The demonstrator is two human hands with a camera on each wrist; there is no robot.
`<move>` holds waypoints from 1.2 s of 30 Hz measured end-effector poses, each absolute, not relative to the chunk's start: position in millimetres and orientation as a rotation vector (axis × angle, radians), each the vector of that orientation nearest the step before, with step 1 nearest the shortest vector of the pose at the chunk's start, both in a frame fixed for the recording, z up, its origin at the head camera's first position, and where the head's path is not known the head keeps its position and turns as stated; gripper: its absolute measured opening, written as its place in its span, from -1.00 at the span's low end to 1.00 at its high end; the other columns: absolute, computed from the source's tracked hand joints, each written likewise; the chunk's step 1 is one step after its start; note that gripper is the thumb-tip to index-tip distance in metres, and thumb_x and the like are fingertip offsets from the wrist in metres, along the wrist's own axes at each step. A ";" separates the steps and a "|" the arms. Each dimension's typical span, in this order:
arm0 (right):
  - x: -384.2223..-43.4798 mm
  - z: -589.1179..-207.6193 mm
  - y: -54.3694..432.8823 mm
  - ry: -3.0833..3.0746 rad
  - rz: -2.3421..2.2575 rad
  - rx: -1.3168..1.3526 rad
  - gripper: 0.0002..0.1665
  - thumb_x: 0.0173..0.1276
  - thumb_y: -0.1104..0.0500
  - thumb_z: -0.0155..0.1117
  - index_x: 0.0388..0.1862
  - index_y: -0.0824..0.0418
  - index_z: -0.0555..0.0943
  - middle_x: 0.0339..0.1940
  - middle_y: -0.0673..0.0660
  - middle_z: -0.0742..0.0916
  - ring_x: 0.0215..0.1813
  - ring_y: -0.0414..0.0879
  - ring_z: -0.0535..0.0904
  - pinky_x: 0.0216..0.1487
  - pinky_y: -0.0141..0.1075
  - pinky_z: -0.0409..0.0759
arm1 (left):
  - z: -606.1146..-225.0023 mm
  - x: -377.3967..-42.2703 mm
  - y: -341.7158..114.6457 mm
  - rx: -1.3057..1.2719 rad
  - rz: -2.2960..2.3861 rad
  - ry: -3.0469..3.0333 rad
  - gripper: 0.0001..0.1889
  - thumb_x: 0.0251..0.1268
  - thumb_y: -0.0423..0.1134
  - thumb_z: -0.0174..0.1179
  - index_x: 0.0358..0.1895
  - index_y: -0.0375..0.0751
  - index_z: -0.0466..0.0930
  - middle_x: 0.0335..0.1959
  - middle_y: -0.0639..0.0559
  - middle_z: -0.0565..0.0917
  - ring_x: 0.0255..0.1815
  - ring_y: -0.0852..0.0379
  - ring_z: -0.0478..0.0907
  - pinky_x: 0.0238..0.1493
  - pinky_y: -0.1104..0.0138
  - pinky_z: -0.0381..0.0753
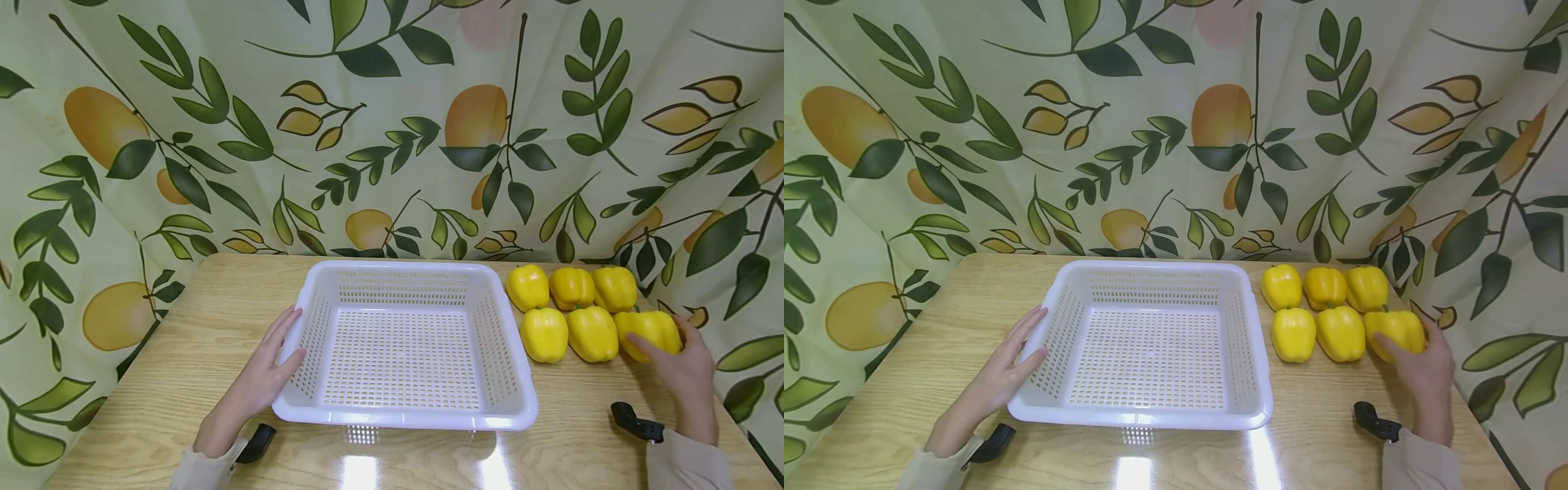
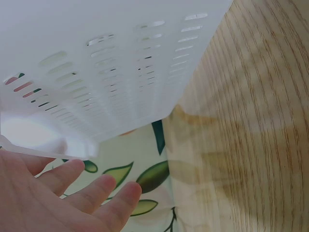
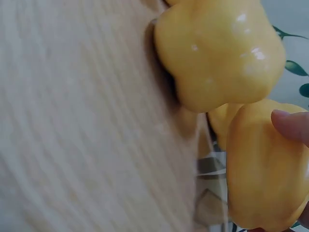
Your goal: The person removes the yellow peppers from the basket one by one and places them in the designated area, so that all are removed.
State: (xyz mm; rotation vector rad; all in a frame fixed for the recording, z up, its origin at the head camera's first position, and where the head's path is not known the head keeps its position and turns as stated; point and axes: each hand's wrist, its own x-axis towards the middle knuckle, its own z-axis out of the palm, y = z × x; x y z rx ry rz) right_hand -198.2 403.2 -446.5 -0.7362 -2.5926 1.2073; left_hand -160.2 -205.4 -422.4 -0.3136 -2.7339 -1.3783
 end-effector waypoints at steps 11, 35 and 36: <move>-201.2 -454.2 405.9 -2.569 1.268 -0.784 0.09 0.40 -0.11 0.20 0.64 0.22 -0.17 0.63 0.41 -0.03 0.55 0.45 -0.03 0.53 0.30 -0.01 | -421.2 -161.5 -205.2 -0.325 -1.387 -2.729 -0.31 0.43 -0.30 0.07 0.56 -0.20 0.06 0.62 -0.25 -0.04 0.57 -0.38 -0.02 0.37 -0.40 0.14; -198.3 -454.1 404.1 -2.563 1.267 -0.843 0.06 0.40 -0.09 0.22 0.63 0.25 -0.11 0.63 0.40 0.03 0.58 0.39 -0.02 0.57 0.24 -0.02 | -422.4 -160.8 -206.2 -0.316 -1.398 -2.734 -0.31 0.43 -0.29 0.08 0.57 -0.18 0.06 0.62 -0.24 -0.04 0.57 -0.38 -0.02 0.37 -0.42 0.11; -198.2 -454.2 403.1 -2.555 1.263 -0.849 0.05 0.40 -0.09 0.22 0.63 0.24 -0.11 0.63 0.39 0.04 0.58 0.39 -0.01 0.57 0.23 -0.01 | -422.3 -160.8 -206.1 -0.316 -1.397 -2.734 -0.31 0.43 -0.29 0.08 0.57 -0.19 0.06 0.62 -0.24 -0.04 0.57 -0.38 -0.02 0.37 -0.42 0.11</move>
